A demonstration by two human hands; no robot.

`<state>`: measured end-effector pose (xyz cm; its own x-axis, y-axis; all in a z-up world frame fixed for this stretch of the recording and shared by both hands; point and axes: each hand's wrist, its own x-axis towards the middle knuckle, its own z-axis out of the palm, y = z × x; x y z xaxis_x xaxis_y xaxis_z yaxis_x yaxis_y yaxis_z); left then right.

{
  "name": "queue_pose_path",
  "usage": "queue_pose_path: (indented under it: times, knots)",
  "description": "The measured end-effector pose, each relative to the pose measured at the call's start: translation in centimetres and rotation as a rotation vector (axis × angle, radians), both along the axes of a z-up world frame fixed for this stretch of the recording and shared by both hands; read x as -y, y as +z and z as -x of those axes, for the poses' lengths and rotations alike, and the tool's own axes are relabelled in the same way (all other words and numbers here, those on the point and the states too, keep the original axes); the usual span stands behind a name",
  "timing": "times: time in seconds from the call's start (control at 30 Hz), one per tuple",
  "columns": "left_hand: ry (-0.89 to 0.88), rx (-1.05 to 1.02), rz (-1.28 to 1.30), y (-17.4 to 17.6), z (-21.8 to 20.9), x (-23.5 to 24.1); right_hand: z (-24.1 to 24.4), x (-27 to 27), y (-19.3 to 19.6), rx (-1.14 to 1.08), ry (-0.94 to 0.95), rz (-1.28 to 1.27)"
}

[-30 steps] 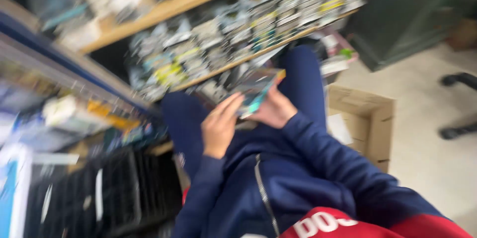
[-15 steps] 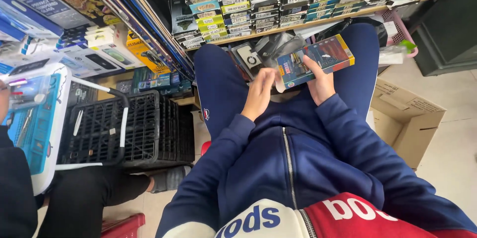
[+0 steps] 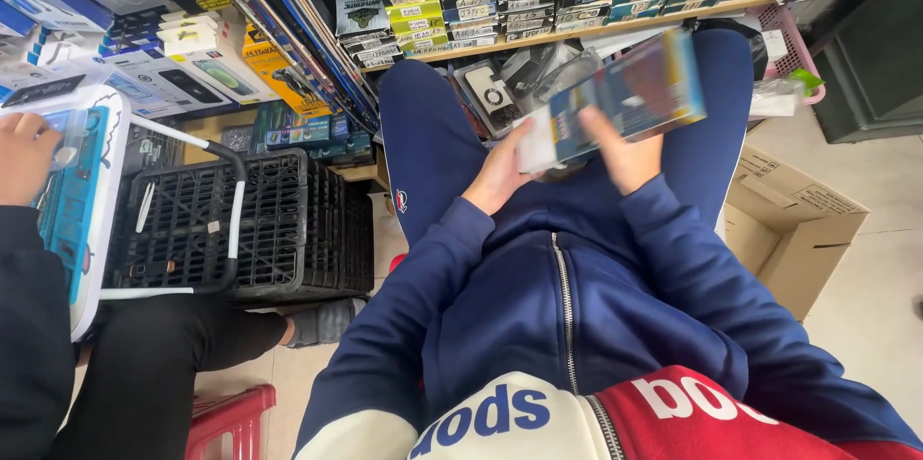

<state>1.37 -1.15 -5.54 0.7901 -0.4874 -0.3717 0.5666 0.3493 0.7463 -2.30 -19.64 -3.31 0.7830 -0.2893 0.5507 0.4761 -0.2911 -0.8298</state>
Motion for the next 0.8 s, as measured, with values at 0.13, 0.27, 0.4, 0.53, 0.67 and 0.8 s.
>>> queue_pose_path:
  times: [0.13,0.27,0.4,0.53,0.67,0.8]
  knots:
    - [0.166,0.133,-0.042,3.9,1.9,-0.4,-1.0,6.5,-0.3,0.062,-0.090,-0.593]
    - [0.306,0.065,-0.066,2.1,0.3,-0.9,1.0,10.1,5.6,0.147,-0.098,-1.118]
    - [0.230,1.373,-0.800,-6.7,-2.8,-3.1,4.4,16.0,5.6,0.126,0.029,-1.138]
    - [0.353,0.551,-0.172,0.0,-1.1,-1.8,7.3,22.9,-2.3,-0.085,-0.217,-1.371]
    - [0.333,0.101,0.082,5.9,1.1,-1.3,11.3,30.9,-21.8,-0.299,-0.401,-1.551]
    - [0.234,0.146,-0.116,4.5,1.3,-0.9,15.4,28.8,-22.1,-0.469,-0.441,-1.808]
